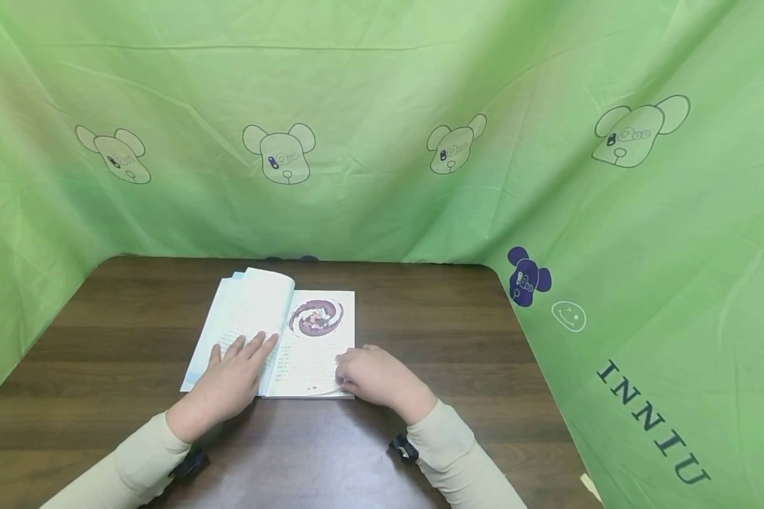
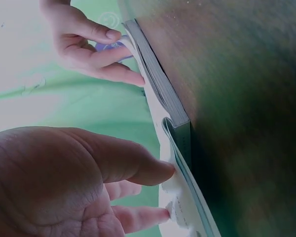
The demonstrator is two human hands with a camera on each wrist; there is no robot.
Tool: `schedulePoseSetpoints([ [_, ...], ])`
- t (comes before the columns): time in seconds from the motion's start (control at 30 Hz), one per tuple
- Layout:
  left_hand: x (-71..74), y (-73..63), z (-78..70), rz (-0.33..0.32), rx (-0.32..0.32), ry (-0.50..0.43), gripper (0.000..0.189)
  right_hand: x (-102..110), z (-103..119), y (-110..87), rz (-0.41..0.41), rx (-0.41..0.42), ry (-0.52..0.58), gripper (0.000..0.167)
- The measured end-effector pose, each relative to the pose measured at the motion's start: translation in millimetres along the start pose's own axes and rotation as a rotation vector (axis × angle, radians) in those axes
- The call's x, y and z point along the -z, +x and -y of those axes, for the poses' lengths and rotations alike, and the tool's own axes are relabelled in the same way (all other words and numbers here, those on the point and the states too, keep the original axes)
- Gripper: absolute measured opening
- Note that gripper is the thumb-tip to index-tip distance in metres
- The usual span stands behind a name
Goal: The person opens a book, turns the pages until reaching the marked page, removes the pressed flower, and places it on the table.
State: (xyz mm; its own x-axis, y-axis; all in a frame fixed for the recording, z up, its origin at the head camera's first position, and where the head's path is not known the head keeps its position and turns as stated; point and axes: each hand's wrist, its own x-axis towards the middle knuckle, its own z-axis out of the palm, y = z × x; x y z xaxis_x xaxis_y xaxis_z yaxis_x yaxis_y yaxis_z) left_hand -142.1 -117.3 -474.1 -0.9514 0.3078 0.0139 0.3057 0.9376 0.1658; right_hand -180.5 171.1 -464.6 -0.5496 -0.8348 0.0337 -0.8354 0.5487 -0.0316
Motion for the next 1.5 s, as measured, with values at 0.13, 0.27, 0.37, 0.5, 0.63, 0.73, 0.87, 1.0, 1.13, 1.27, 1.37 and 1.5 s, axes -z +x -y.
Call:
schedulePoseSetpoints([
  [0.13,1.5,-0.8,-0.4,0.007,0.006,0.006,0.065,0.9,-0.4,-0.5,-0.001,0.018,-0.007,0.009],
  [0.27,3.7,-1.3,-1.1,0.023,0.016,-0.009,0.065,2.2,0.0,-1.1,-0.007,0.028,-0.009,0.012],
  [0.37,5.2,-1.7,-1.5,0.036,0.025,-0.03,0.06,3.1,0.6,-1.1,-0.011,0.033,-0.016,0.016],
  [0.5,6.8,-2.0,-0.5,0.044,0.029,-0.053,0.054,3.7,0.8,-1.5,-0.002,0.009,-0.018,0.023],
  [0.63,7.3,-1.7,-0.1,0.068,0.041,-0.084,0.055,3.9,0.8,-2.0,0.009,-0.014,-0.018,0.028],
  [0.73,4.7,-1.7,-0.6,0.081,0.053,-0.095,0.055,4.0,1.9,-1.6,-0.005,-0.01,-0.026,0.029],
  [0.87,0.0,-1.9,-1.7,0.063,0.061,-0.083,0.05,3.7,3.1,-1.3,-0.048,-0.007,-0.033,0.025],
  [1.0,-3.4,-1.8,-3.8,0.061,0.075,-0.067,0.052,3.0,2.8,-1.1,-0.076,-0.026,-0.006,0.022],
  [1.13,-4.9,-1.2,-5.8,0.064,0.097,-0.07,0.073,3.2,2.1,-0.2,-0.098,-0.075,0.017,0.019],
  [1.27,-5.9,-0.6,-6.8,0.061,0.105,-0.06,0.086,4.8,2.2,1.3,-0.155,-0.107,-0.011,0.017],
  [1.37,-7.0,-0.2,-6.7,0.063,0.106,-0.048,0.09,6.0,2.7,2.4,-0.208,-0.11,-0.038,0.017],
  [1.5,-7.4,0.1,-6.6,0.057,0.108,-0.048,0.093,7.1,3.2,3.3,-0.265,-0.117,-0.065,0.015],
])
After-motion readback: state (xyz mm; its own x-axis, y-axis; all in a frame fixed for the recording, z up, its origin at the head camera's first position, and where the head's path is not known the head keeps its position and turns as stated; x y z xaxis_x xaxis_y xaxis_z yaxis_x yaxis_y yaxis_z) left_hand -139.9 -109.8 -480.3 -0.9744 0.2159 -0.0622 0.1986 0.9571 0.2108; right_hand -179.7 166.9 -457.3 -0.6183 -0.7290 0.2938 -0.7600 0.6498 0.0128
